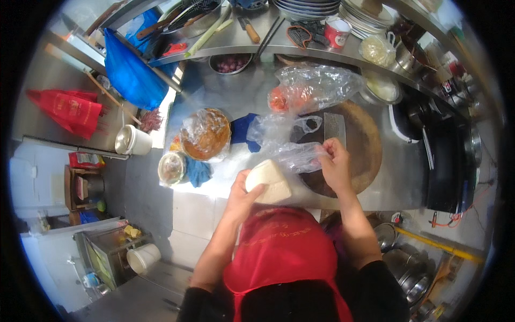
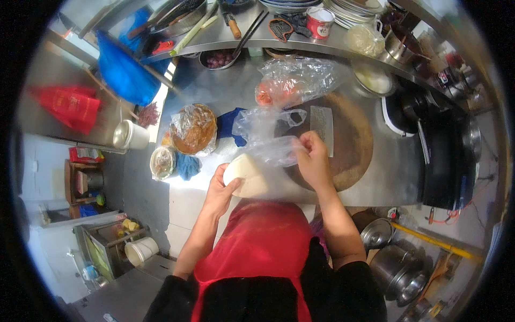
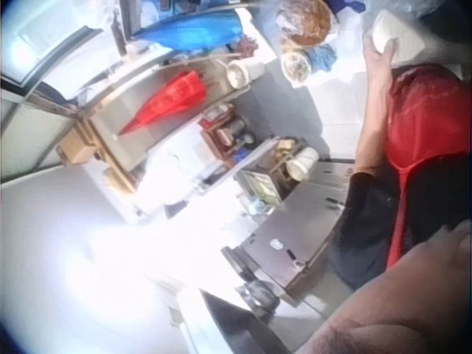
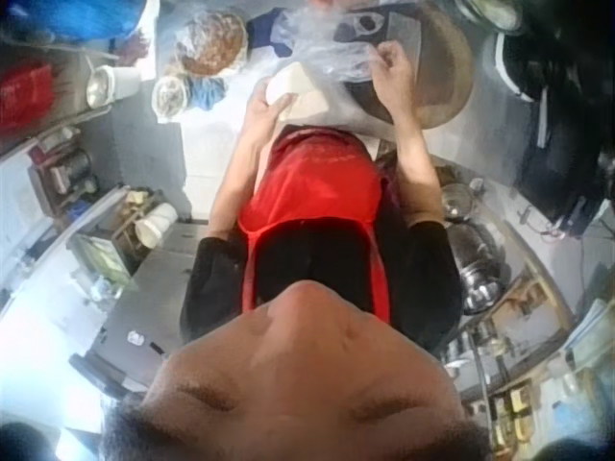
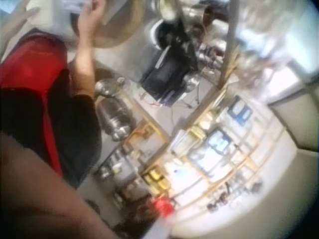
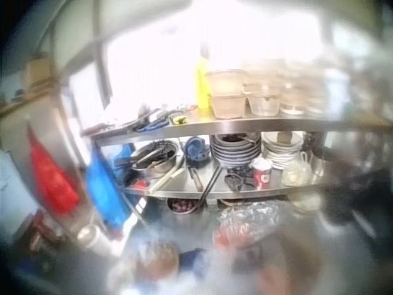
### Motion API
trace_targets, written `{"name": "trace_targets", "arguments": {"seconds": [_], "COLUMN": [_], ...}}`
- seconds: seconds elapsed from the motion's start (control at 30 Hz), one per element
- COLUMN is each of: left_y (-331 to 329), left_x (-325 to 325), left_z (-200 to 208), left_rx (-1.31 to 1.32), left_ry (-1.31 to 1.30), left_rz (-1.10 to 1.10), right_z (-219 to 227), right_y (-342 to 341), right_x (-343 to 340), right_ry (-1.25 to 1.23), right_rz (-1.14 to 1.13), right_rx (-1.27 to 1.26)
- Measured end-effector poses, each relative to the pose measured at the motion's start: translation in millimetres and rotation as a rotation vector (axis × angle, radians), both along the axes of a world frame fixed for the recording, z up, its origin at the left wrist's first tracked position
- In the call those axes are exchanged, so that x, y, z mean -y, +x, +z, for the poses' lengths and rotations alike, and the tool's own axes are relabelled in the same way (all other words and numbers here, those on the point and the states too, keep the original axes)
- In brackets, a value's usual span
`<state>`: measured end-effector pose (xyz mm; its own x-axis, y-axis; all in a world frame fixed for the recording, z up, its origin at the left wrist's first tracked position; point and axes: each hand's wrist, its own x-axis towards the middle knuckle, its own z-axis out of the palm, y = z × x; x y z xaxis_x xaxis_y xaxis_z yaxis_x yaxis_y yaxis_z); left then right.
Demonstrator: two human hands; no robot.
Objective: The person assembles a food item by placing a white patty into a container, adding cooked meat and sauce using chopsticks, then wrapping the container in plastic. The person also handles a blue cloth and a knife on the cutting board.
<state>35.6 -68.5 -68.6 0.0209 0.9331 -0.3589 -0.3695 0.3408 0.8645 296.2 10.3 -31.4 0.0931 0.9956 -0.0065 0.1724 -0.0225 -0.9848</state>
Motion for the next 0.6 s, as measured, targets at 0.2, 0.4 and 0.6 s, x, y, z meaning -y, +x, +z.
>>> {"name": "trace_targets", "arguments": {"seconds": [0.2,0.4,0.6], "left_y": [0,4,22], "left_x": [8,13,16], "left_z": [-15,-3,29], "left_rx": [-0.437,-0.445,-0.036], "left_ry": [0.148,0.197,0.154], "left_rz": [-0.200,-0.209,-0.356], "right_z": [14,32,33], "right_y": [-27,-18,-18], "right_x": [38,52,66], "right_ry": [0.065,0.035,0.035], "right_rz": [0.086,0.117,0.192], "right_rx": [0.285,0.388,0.719]}}
